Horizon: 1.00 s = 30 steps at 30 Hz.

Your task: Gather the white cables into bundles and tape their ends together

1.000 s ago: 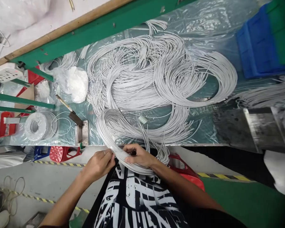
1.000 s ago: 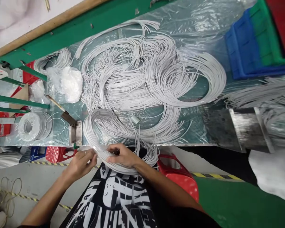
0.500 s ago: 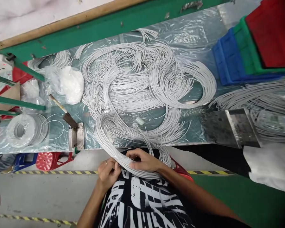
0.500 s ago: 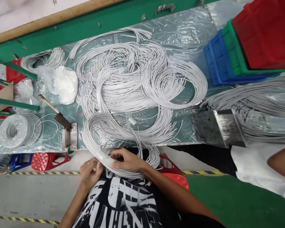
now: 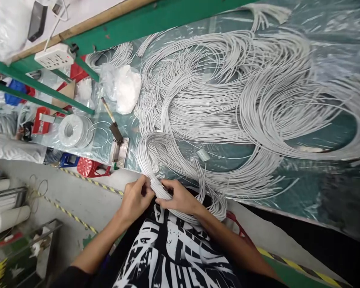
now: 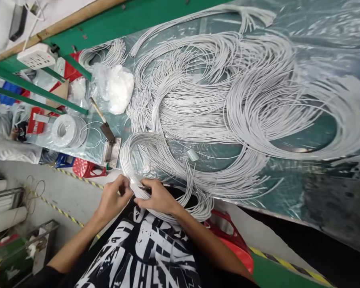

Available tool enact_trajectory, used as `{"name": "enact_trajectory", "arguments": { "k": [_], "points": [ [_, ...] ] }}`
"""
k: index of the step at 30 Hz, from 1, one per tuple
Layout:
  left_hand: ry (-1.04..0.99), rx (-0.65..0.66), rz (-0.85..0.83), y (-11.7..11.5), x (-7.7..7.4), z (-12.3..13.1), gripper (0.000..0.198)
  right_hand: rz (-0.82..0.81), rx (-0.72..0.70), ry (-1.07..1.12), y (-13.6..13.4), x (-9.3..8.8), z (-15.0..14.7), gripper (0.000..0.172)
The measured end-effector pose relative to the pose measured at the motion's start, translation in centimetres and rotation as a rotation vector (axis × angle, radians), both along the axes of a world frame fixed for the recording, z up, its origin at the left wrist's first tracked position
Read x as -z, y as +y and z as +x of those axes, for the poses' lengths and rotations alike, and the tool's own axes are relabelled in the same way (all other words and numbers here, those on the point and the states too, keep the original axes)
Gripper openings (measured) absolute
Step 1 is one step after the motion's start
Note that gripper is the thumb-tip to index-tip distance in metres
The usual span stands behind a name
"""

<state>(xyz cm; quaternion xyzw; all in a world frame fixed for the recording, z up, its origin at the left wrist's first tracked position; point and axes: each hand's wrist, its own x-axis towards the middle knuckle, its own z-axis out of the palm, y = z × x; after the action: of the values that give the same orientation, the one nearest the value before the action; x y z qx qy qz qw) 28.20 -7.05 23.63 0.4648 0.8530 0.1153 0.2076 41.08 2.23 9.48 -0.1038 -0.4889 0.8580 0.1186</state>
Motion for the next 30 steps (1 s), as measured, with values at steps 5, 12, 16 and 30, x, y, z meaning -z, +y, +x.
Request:
{"name": "enact_trajectory", "arguments": {
  "k": [5, 12, 16, 30],
  "points": [
    [-0.066, -0.122, 0.126, 0.1, 0.4, 0.4, 0.018, -0.111, 0.031, 0.072, -0.3, -0.3, -0.3, 0.030],
    [-0.221, -0.313, 0.177, -0.2, 1.3, 0.3, 0.021, -0.222, 0.087, 0.113, -1.3, 0.1, -0.5, 0.029],
    [-0.262, -0.329, 0.212, -0.7, 1.9, -0.6, 0.022, -0.256, 0.158, 0.123, -2.3, 0.0, -0.9, 0.030],
    [-0.850, -0.133, 0.158, -7.4, 3.0, -10.7, 0.035, -0.009, 0.494, -0.014, -10.0, -2.8, -7.0, 0.021]
  ]
}}
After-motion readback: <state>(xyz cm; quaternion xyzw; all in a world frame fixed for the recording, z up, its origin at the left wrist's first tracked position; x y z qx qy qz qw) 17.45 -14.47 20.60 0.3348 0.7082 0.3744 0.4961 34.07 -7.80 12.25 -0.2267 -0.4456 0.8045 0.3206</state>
